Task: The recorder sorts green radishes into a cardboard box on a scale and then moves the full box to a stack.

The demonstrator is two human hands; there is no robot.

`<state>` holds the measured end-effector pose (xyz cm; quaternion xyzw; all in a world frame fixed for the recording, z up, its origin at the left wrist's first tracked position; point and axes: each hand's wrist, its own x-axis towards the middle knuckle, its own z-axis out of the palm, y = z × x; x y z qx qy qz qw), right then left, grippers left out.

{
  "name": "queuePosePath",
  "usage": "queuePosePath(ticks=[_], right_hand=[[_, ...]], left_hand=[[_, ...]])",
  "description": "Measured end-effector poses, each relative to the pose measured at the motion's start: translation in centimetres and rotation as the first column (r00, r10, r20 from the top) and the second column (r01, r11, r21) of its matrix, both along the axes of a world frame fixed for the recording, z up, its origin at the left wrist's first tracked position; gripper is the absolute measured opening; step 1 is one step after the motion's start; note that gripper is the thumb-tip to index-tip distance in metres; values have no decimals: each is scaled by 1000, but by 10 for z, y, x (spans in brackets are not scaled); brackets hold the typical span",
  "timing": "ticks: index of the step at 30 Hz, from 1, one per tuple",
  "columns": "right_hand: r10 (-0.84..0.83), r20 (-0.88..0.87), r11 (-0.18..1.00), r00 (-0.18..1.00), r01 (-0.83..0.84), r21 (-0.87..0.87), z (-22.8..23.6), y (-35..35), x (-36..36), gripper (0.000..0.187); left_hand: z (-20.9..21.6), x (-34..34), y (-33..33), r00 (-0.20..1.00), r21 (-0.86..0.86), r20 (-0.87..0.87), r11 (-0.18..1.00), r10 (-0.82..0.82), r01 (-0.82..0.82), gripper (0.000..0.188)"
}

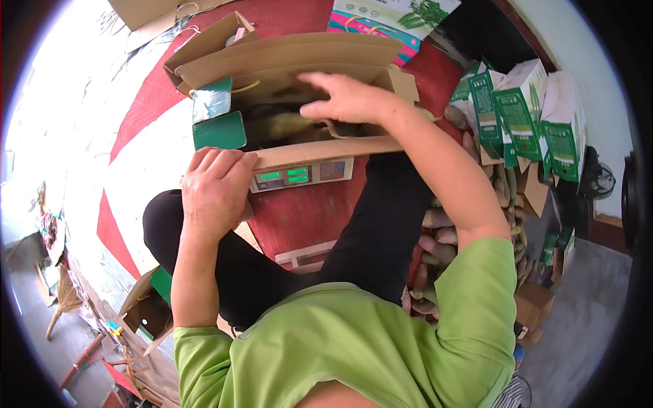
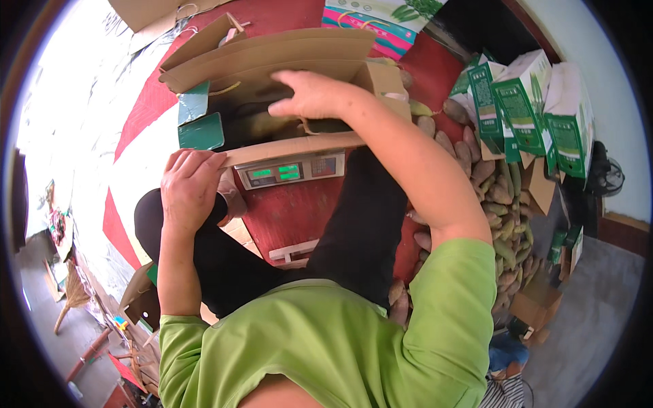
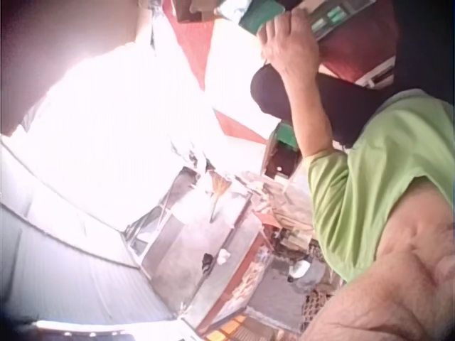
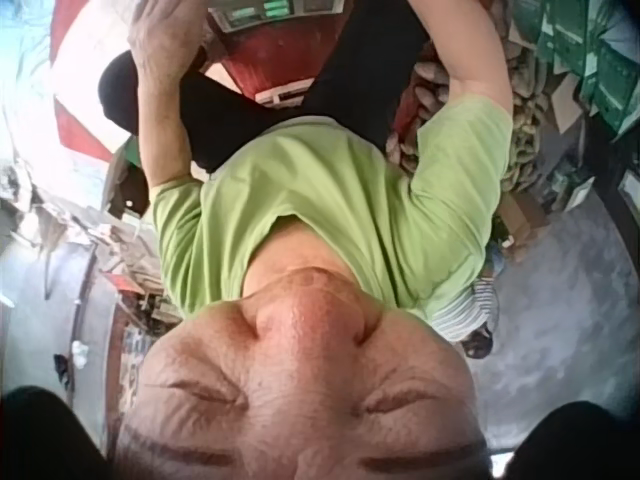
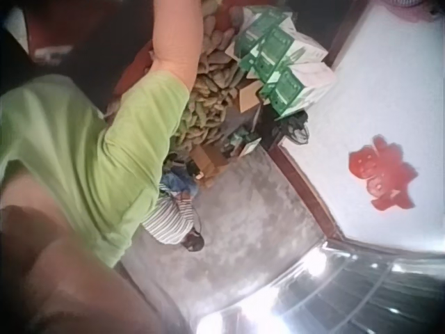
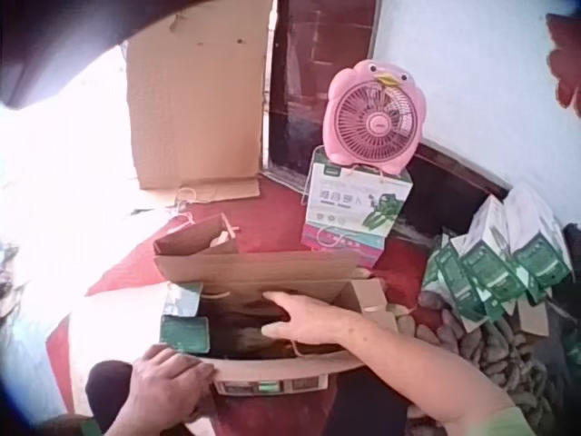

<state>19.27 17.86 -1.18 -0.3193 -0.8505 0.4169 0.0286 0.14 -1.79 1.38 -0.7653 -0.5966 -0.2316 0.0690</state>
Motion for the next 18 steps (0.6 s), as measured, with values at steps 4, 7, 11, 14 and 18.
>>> queuePosePath(ticks=[4, 7, 11, 14, 18], right_hand=[[-258, -193, 954, 947, 217, -209, 33, 0, 48, 44], [-433, -479, 898, 763, 408, -163, 34, -18, 105, 37], [-712, -487, 684, 507, 657, -317, -28, -65, 191, 30], [-906, -287, 401, 312, 849, -344, -104, -135, 246, 26], [-897, 20, 442, 442, 897, -14, -198, -249, 310, 22]], left_hand=[[0, 2, 3, 999, -32, 41, 999, 13, -12, 17], [-3, 1, 2, 997, -101, 54, 994, 54, -48, 20], [-8, 0, -2, 994, -47, 12, 994, 104, -104, 18], [-13, 1, 2, 997, -22, -22, 997, 71, -71, 17], [-18, -3, 5, 999, 4, -36, 1000, 21, -20, 18]])
